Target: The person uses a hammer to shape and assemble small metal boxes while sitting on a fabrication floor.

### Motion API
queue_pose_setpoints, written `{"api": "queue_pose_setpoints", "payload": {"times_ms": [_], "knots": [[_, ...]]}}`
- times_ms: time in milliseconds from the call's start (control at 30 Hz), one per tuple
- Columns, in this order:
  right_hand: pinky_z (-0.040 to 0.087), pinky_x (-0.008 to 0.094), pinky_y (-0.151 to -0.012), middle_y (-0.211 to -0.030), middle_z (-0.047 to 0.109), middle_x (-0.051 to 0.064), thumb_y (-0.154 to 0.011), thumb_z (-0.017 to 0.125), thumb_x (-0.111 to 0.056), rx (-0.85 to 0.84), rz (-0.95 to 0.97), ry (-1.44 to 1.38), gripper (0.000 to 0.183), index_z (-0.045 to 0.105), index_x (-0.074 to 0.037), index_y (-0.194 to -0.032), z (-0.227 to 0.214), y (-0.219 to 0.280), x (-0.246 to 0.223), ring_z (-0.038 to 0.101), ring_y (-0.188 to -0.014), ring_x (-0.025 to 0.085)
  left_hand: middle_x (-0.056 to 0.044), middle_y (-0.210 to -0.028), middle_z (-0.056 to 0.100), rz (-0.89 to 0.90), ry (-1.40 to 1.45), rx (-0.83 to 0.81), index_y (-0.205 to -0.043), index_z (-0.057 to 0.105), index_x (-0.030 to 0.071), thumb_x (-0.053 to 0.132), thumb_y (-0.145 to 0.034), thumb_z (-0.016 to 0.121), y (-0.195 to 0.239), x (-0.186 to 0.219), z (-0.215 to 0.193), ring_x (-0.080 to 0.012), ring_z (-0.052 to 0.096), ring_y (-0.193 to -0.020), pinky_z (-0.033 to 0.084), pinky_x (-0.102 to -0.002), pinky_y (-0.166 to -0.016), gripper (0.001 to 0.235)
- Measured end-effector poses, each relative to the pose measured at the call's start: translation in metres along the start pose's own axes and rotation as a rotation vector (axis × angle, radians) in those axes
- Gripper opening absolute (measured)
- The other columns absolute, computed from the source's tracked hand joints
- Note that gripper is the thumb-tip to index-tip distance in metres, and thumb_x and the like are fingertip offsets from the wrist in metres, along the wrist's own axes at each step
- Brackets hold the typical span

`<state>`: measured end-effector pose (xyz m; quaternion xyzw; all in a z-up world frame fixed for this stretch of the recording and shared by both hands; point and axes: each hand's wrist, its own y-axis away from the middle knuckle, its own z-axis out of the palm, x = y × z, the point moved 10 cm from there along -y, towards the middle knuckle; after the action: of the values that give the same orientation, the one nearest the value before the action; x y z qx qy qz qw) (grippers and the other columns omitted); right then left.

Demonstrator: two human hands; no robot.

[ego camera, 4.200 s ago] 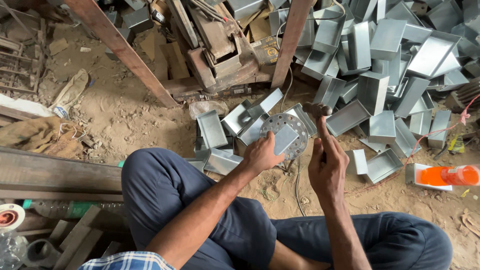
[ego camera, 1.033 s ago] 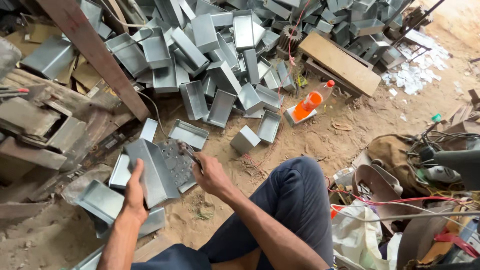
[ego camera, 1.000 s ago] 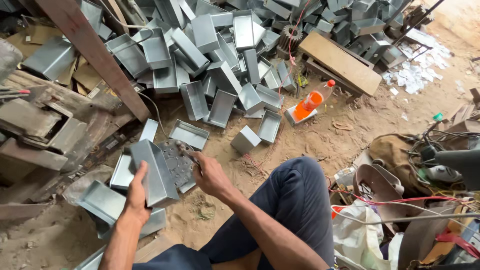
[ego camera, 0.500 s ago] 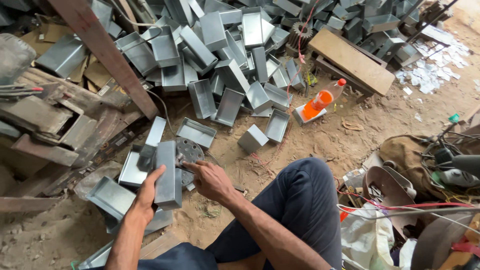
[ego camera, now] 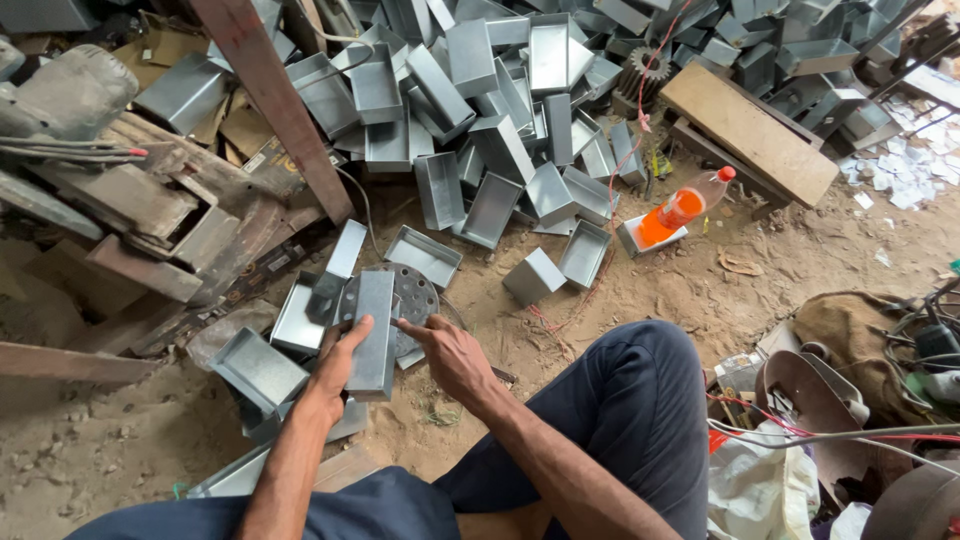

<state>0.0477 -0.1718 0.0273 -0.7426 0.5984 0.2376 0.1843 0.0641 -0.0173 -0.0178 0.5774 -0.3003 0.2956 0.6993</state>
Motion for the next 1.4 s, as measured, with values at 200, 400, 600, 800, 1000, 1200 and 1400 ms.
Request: {"api": "queue_pose_setpoints", "payload": {"times_ms": [200, 400, 600, 800, 1000, 1200, 1400], "knots": [[0.054, 0.044, -0.059, -0.083, 0.073, 0.015, -0.093, 0.055, -0.003, -0.127, 0.116, -0.325, 0.057, 0.054, -0.016, -0.149, 0.012, 0.007, 0.015, 0.062, -0.056, 0.025, -0.007, -0.105, 0.073, 0.020, -0.005, 0.031, -0.124, 0.069, 0.009, 0.043, -0.085, 0.071, -0.009, -0.006, -0.010, -0.0192, 0.072, -0.090, 0.062, -0.037, -0.073, 0.052], [0.054, 0.045, -0.067, -0.071, 0.072, 0.020, -0.093, 0.063, -0.013, -0.119, 0.210, -0.486, 0.034, 0.051, -0.003, -0.123, 0.042, 0.010, 0.056, 0.071, -0.066, 0.029, -0.013, -0.114, 0.075, -0.124, 0.055, 0.056, -0.125, 0.068, 0.000, 0.049, -0.071, 0.086, -0.022, -0.046, -0.024, -0.0230, 0.074, -0.098, 0.063, -0.039, -0.083, 0.075], [0.049, 0.052, -0.064, -0.078, 0.065, 0.017, -0.107, 0.058, -0.032, -0.086, 0.127, -0.040, 0.030, 0.058, -0.003, -0.097, 0.074, 0.009, 0.084, 0.064, -0.070, 0.036, -0.011, -0.122, 0.075, -0.158, 0.005, 0.028, -0.131, 0.065, 0.004, 0.052, -0.067, 0.086, -0.022, -0.050, -0.021, -0.0201, 0.073, -0.106, 0.060, -0.038, -0.091, 0.083], [0.051, 0.050, -0.057, -0.073, 0.065, 0.014, -0.102, 0.053, -0.021, 0.097, -0.123, 0.265, 0.018, 0.053, -0.004, -0.107, 0.073, 0.009, 0.082, 0.065, -0.068, 0.036, -0.008, -0.132, 0.071, -0.141, 0.043, -0.037, -0.138, 0.062, 0.007, 0.056, -0.068, 0.082, -0.020, -0.050, -0.008, -0.0223, 0.068, -0.117, 0.054, -0.040, -0.099, 0.087], [0.051, 0.048, -0.056, -0.104, 0.073, 0.039, -0.094, 0.047, -0.006, 0.285, -0.691, 0.519, 0.029, 0.049, 0.011, -0.117, 0.070, 0.039, 0.015, 0.068, -0.075, 0.044, -0.012, -0.163, 0.032, -0.219, -0.238, -0.026, -0.159, 0.040, 0.017, 0.086, -0.055, 0.062, -0.036, -0.074, -0.015, -0.0341, 0.027, -0.149, 0.025, -0.067, -0.115, 0.127], [0.049, 0.059, -0.054, -0.064, 0.064, 0.025, -0.107, 0.047, -0.032, -0.030, 0.086, 0.075, 0.031, 0.052, -0.004, -0.093, 0.038, 0.007, 0.044, 0.062, -0.055, 0.047, -0.027, -0.160, 0.034, -0.199, -0.245, 0.050, -0.158, 0.030, 0.005, 0.090, -0.051, 0.066, -0.041, -0.079, -0.024, -0.0439, 0.031, -0.149, 0.029, -0.068, -0.118, 0.142], [0.055, 0.055, -0.048, -0.064, 0.068, 0.017, -0.097, 0.055, -0.025, -0.143, 0.212, -0.114, 0.024, 0.053, -0.005, -0.109, 0.050, 0.000, 0.069, 0.067, -0.052, 0.042, -0.032, -0.159, 0.035, -0.153, -0.269, 0.105, -0.159, 0.025, 0.000, 0.100, -0.054, 0.046, -0.023, -0.059, -0.021, -0.0455, 0.038, -0.147, 0.037, -0.068, -0.113, 0.147]]}}
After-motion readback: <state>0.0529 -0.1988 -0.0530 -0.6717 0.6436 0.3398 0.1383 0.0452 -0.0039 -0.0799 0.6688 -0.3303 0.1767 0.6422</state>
